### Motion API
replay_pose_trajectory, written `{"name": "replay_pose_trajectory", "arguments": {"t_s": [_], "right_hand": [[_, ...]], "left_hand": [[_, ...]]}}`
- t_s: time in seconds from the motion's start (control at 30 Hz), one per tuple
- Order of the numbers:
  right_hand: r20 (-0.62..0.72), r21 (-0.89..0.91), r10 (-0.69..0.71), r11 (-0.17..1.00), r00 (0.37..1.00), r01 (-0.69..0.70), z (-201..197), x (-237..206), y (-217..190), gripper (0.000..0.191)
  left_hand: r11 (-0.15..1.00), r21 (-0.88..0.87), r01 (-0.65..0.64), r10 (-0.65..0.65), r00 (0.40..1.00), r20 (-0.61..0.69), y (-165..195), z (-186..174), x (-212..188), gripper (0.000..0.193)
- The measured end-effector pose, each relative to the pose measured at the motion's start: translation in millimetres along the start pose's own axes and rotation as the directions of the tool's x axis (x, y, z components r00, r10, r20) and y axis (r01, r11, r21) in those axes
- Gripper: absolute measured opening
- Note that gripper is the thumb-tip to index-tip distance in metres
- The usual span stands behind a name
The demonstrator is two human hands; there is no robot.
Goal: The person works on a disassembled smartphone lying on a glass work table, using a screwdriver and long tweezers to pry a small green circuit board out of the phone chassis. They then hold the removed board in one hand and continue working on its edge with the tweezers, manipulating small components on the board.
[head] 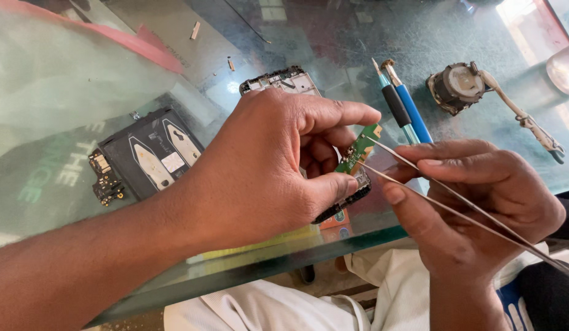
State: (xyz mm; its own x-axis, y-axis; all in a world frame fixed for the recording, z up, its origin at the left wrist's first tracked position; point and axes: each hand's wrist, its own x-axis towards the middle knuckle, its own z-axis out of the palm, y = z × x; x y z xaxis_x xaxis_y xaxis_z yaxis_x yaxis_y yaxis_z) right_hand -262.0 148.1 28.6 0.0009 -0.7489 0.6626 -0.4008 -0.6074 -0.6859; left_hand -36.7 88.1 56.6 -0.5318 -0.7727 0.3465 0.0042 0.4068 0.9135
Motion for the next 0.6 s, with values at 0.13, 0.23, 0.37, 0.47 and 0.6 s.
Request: {"name": "replay_pose_trajectory", "arguments": {"t_s": [0.13,0.23,0.37,0.47,0.6], "right_hand": [[-0.002,-0.056,-0.015,0.998,1.000,0.015,3.2,0.6,-1.0,0.027],[0.004,-0.094,-0.035,0.995,0.999,0.035,4.9,0.4,-3.4,0.023],[0.020,-0.145,-0.069,0.987,0.997,0.071,5.9,2.0,-5.3,0.019],[0.031,-0.175,-0.105,0.979,0.994,0.109,7.5,2.3,-5.7,0.018],[0.069,-0.239,-0.159,0.956,0.985,0.171,8.5,0.9,-7.3,0.020]], "left_hand": [[1.000,-0.015,0.003,-0.003,1.000,0.023,-0.3,0.2,-1.3,0.051],[0.999,-0.038,-0.003,0.003,1.000,0.019,-0.1,1.0,-2.1,0.052],[0.986,-0.147,0.080,-0.078,0.997,0.015,1.1,2.6,-2.3,0.053],[1.000,-0.018,0.000,0.000,1.000,0.005,3.0,0.8,-1.9,0.059],[0.999,-0.011,0.048,-0.048,0.999,-0.018,5.8,-0.5,-1.4,0.064]]}}
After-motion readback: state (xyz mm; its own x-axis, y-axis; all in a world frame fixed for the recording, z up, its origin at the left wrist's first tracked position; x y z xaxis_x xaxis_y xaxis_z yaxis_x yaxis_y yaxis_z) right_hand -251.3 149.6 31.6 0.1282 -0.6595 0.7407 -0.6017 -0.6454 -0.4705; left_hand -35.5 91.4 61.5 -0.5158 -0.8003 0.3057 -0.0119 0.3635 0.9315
